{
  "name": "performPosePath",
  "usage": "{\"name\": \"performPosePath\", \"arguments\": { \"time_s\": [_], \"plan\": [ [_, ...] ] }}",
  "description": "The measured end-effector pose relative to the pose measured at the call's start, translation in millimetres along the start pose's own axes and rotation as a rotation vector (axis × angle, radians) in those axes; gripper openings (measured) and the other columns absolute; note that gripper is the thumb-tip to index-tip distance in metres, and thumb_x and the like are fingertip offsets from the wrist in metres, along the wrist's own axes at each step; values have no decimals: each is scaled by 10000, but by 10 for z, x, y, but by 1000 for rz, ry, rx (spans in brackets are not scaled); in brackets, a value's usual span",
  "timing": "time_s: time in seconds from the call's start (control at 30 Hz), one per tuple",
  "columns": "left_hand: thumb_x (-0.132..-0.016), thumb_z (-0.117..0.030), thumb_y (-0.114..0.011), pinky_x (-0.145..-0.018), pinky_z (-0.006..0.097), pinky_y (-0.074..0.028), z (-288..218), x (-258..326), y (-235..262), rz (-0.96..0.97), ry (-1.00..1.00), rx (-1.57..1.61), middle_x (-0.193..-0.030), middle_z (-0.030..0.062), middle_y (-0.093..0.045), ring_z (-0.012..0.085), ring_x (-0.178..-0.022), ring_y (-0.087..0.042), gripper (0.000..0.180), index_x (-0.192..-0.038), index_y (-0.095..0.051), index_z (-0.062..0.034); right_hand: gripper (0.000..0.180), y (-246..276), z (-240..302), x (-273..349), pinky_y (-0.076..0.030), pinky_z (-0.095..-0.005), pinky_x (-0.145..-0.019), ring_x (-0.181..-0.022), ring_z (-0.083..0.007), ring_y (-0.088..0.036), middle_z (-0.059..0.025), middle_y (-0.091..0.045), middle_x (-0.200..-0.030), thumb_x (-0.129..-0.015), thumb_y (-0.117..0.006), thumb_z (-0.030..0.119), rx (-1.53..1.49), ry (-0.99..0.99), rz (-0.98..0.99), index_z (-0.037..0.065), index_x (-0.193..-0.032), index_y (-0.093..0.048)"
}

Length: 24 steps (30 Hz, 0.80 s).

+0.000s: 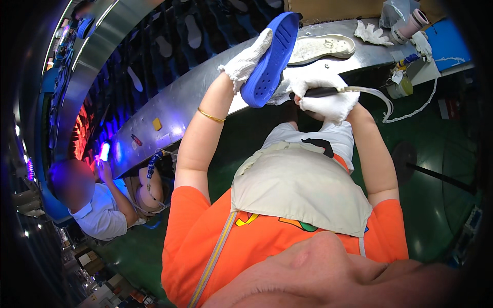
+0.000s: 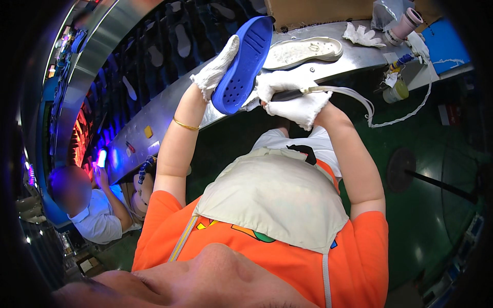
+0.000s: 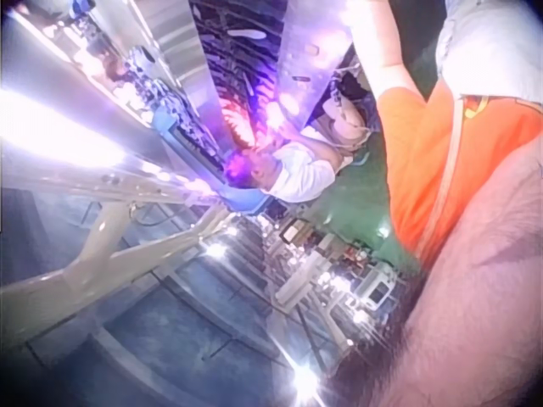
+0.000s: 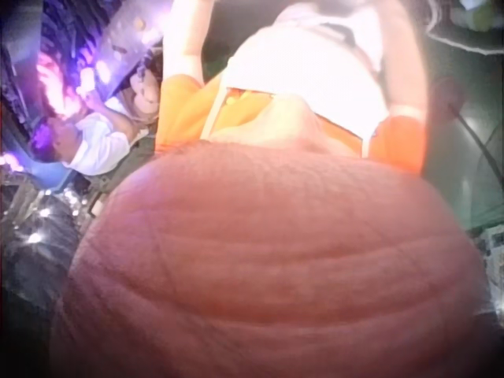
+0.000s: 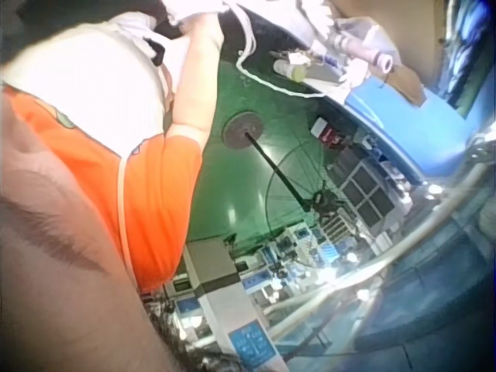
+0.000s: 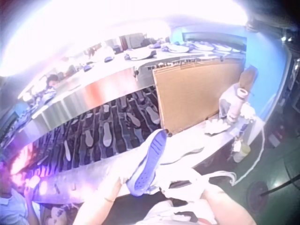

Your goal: The person repeatedly picks up blue slippers from a metal counter and scrubs their soles with a brush. The person handles the slippers one at a time, scrubbing the bottom surface and then placing them back on the counter.

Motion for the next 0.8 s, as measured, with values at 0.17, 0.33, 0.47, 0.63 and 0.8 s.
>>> {"name": "performPosePath", "arguments": {
  "time_s": [0.17, 0.33, 0.47, 0.63, 0.8],
  "plan": [
    [-806, -681, -481, -632, 305, -550, -97, 31, -51, 5, -58, 101, -941, 127, -641, 183, -740, -637, 729, -1187, -547, -63, 50, 182, -15, -15, -475, -267, -767, -789, -130, -573, -5, -626, -800, -728, -651, 69, -11, -39, -182, 84, -771, -631],
    [-771, -726, -456, -712, 340, -570, -102, 22, 135, -44, -75, 67, -1100, 154, -615, 224, -871, -652, 818, -1256, -511, -69, 136, 187, 133, 12, -503, -251, -754, -783, -110, -589, -29, -610, -798, -738, -621, -43, 121, 105, -12, 33, -849, -598],
    [-800, -735, -378, -893, 353, -504, -574, 294, 246, -63, -549, 503, -1213, 96, -553, 240, -1084, -566, 832, -1310, -439, -81, 137, 376, 36, 90, -493, -237, -755, -814, -100, -603, -45, -634, -877, -790, -622, 22, -172, 90, -152, 53, -923, -613],
    [-862, -651, -386, -907, 456, -491, 108, 38, 145, 291, -92, 839, -1230, 191, -522, 311, -1073, -566, 773, -1328, -404, -34, 167, 450, -43, 146, -491, -228, -758, -804, -98, -608, -47, -644, -854, -791, -642, 40, -10, 7, -350, 21, -954, -611],
    [-919, -449, -454, -967, 503, -434, 544, 156, -332, 394, -71, 1253, -1244, 223, -502, 347, -1095, -538, 606, -1317, -401, 5, 214, 383, -242, 240, -496, -245, -787, -848, -109, -623, -71, -660, -894, -806, -652, 92, -250, -65, -441, 4, -991, -591]
  ]
}}
Point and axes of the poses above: each hand's wrist, its own x-axis away from the middle knuckle, its own y-axis out of the back of the hand, z = x × y, the point moved 9 cm from there along -x, towards the middle knuckle
